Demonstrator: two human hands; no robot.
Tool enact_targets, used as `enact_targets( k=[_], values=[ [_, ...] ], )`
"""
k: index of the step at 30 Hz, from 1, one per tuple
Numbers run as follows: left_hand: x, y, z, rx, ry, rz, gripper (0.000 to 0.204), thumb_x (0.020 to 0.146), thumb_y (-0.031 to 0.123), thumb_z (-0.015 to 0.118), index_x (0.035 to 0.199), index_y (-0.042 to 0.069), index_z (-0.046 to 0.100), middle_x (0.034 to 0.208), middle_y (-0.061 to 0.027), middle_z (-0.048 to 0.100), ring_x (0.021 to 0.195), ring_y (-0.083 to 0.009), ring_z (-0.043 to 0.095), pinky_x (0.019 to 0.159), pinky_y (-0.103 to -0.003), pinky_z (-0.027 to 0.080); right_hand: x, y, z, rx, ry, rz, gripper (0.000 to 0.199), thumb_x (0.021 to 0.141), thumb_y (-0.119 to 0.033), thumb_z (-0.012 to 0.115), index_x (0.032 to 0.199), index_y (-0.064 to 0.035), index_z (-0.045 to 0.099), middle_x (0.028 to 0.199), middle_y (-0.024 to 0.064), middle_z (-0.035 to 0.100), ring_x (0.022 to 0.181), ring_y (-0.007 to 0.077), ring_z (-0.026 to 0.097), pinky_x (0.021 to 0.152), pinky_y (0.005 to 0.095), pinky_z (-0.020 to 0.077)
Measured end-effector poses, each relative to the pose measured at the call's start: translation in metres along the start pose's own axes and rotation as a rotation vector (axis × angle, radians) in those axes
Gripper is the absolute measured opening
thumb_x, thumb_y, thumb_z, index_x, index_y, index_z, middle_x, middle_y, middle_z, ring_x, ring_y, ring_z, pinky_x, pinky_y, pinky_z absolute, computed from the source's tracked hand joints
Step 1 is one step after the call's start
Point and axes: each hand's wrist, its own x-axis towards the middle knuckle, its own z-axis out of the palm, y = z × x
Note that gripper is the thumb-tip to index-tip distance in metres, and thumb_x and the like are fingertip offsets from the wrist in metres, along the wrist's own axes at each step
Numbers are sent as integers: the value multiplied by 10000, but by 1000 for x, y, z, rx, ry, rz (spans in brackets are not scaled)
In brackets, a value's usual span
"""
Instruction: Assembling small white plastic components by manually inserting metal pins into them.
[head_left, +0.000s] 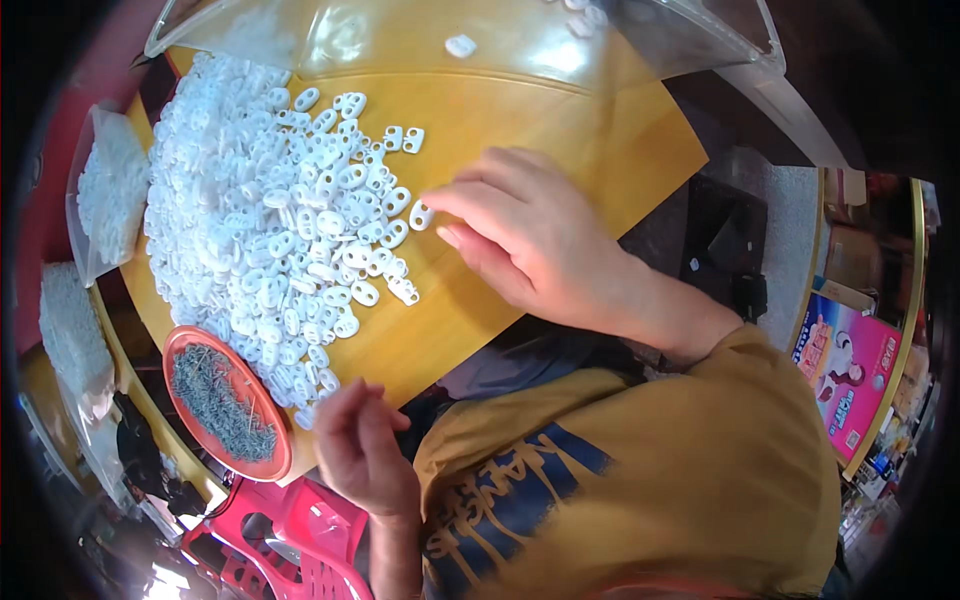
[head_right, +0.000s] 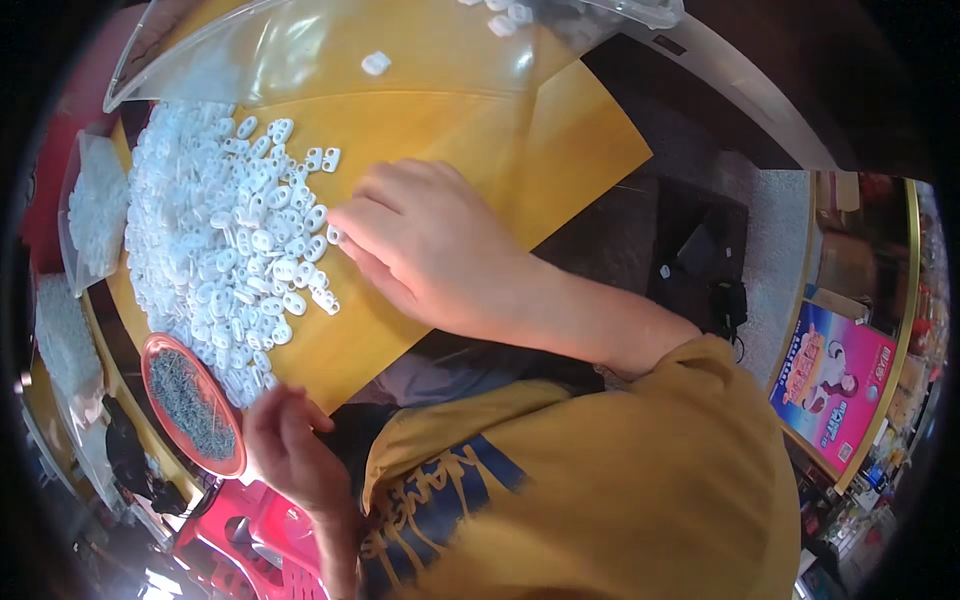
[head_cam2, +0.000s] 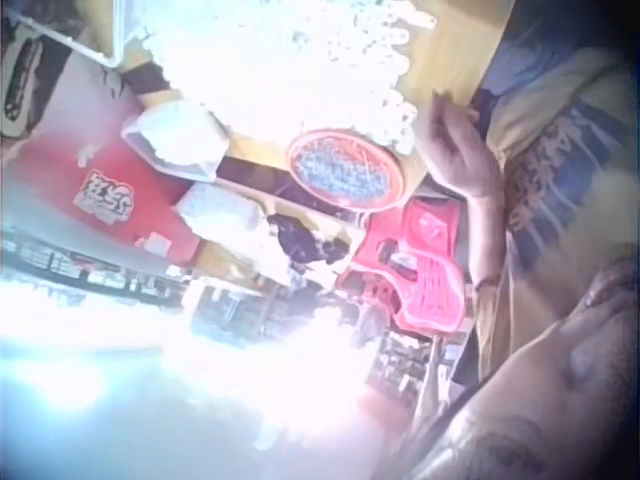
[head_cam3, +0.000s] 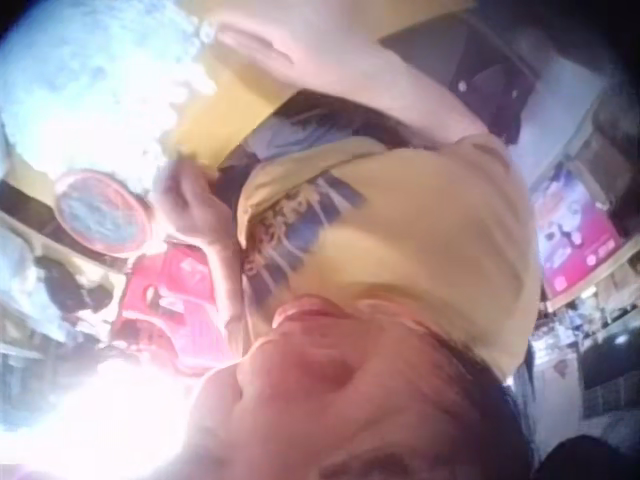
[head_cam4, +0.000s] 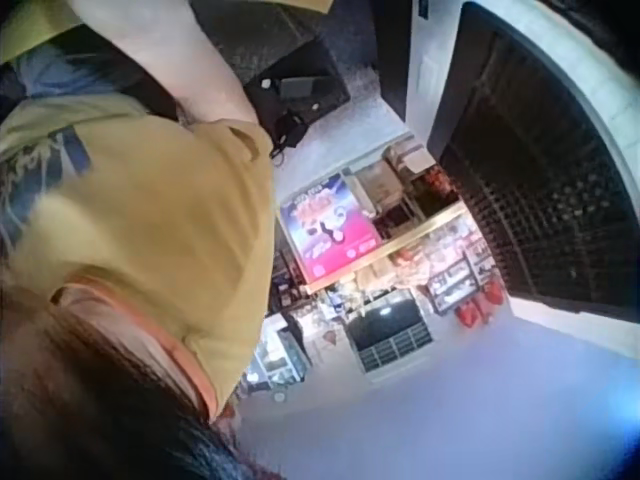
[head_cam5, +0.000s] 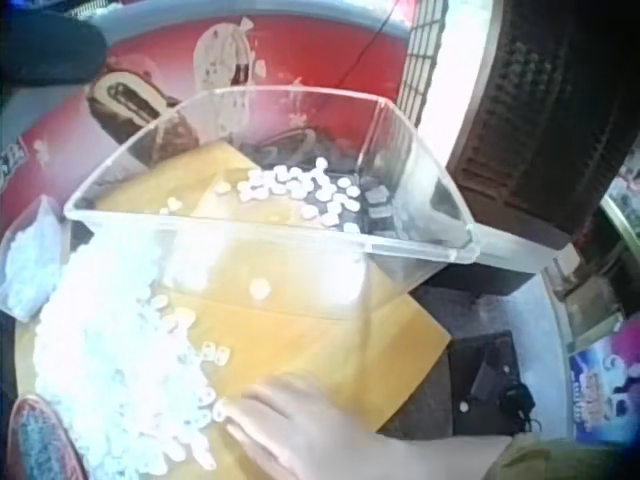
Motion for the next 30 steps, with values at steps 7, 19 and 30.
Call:
enact_targets(
  k=[7, 19, 30],
  values=[
    [-34, -23, -12, -49, 13, -38, 198, 797, -117, 459, 953, -19, 531, 845, -105, 530, 564, -94, 495, 518, -179, 412, 32, 26, 6, -340, -27, -77, 122, 694, -59, 554, 811, -27, 565, 751, 85, 523, 730, 270, 522, 640, 368, 416],
    [-34, -29, -24, -275, -46, -39, 198, 791, -114, 492, 964, -38, 551, 862, -108, 549, 615, -98, 528, 554, -195, 432, 37, 18, 4, -251, -215, 61, 122, 737, -130, 626, 746, -35, 549, 736, 100, 536, 718, 270, 526, 646, 354, 420],
    [-44, -33, -34, -288, -53, -66, 175, 782, -66, 563, 949, -20, 584, 805, -86, 572, 612, -101, 539, 556, -190, 430, 32, -7, 3, -182, -223, 333, 103, 784, -81, 608, 816, -10, 540, 741, 61, 560, 677, 143, 547, 610, 262, 429]
  ],
)
